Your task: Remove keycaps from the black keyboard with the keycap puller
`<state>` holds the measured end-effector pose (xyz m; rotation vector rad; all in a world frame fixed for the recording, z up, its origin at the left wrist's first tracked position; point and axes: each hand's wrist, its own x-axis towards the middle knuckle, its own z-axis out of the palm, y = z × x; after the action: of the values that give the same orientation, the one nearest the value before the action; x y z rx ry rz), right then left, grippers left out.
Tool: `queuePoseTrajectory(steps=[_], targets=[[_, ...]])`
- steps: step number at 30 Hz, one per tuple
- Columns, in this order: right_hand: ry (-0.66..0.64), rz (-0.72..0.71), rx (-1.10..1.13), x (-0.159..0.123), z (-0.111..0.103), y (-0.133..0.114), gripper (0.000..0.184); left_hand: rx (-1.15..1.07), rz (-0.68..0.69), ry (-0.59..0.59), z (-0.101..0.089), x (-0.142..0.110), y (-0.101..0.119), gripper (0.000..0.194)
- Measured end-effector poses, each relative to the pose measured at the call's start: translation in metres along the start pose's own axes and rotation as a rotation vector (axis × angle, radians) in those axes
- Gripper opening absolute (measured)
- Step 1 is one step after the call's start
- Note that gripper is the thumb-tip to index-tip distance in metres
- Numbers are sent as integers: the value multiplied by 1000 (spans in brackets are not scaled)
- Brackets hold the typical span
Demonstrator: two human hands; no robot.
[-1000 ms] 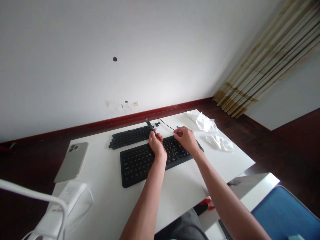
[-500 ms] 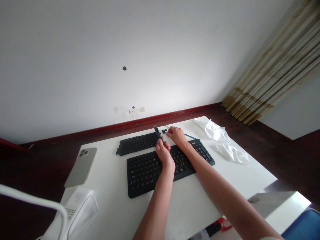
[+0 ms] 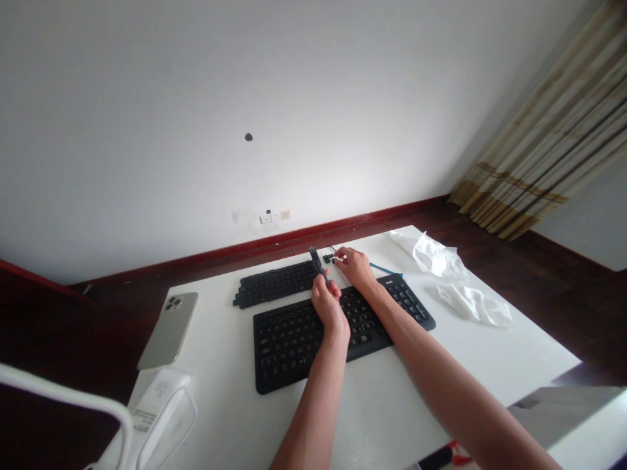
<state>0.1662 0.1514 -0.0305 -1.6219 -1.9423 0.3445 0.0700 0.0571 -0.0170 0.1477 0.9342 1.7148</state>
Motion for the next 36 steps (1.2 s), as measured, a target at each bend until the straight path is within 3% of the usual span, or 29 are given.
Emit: queuePoseTrajectory(steps=[15,31,36], targets=[[-23,16,-1,6,1,2,10,9,1,-36,0,-1,1,39],[13,-8,38,6,2,10,17,10,-10,-50,0,-1,3,36],[1,-83,39,-2,-2,12,27,-1,-19,-38,0,-1,4,32]])
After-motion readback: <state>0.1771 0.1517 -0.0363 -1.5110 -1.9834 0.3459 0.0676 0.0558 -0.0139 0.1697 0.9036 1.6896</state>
